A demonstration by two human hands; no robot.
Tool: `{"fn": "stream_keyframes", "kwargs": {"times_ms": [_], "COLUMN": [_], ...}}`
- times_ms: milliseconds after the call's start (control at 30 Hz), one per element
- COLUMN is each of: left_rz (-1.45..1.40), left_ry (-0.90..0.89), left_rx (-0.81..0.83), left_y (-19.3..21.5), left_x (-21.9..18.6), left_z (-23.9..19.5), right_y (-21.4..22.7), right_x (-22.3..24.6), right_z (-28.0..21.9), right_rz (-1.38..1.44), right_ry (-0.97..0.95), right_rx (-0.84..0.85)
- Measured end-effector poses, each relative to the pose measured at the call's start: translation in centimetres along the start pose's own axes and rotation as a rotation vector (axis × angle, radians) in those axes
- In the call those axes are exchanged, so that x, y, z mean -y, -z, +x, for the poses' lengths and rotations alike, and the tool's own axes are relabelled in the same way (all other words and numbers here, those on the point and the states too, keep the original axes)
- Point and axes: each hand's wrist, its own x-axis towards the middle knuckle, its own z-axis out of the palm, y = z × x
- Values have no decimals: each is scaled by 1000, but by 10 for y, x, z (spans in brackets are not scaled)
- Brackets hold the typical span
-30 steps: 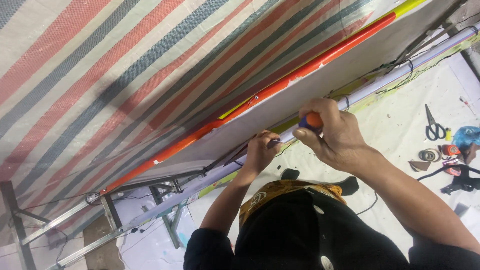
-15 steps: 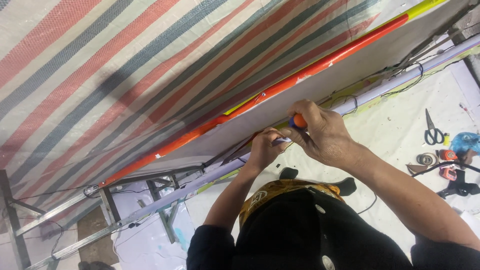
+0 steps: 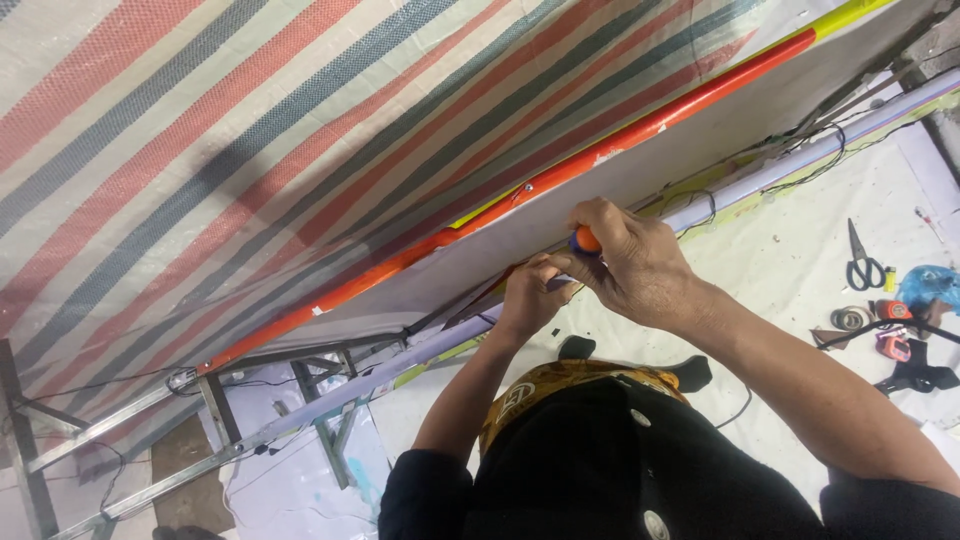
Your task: Assembling a large banner into a frame by tucking the edges with a screwdriver
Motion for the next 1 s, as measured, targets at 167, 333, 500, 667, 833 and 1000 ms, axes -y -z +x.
{"fn": "stream_keyframes", "kwargs": {"times_ms": [167, 333, 500, 667, 833, 1000], "left_rz": [11, -7, 44, 83, 183, 190], "left_ry": [70, 119, 34, -110, -151, -196], "left_rx": [-26, -20, -108, -157, -195, -219], "left_y": [6, 15, 15, -2, -16, -9], "left_x": [-19, -37, -35, -11, 9, -6], "left_z": [0, -2, -5, -5, -6, -4], "right_y": [-8, -11, -13, -9, 4, 15], "right_x": [2, 4, 16, 18, 13, 21], "right_z": [-4, -4, -2, -6, -12, -11], "right_rz": [-139, -316, -363, -326, -223, -200], "right_ry": [47, 119, 79, 97, 72, 38], "right_rx": [1, -8, 77, 49, -21, -33]}}
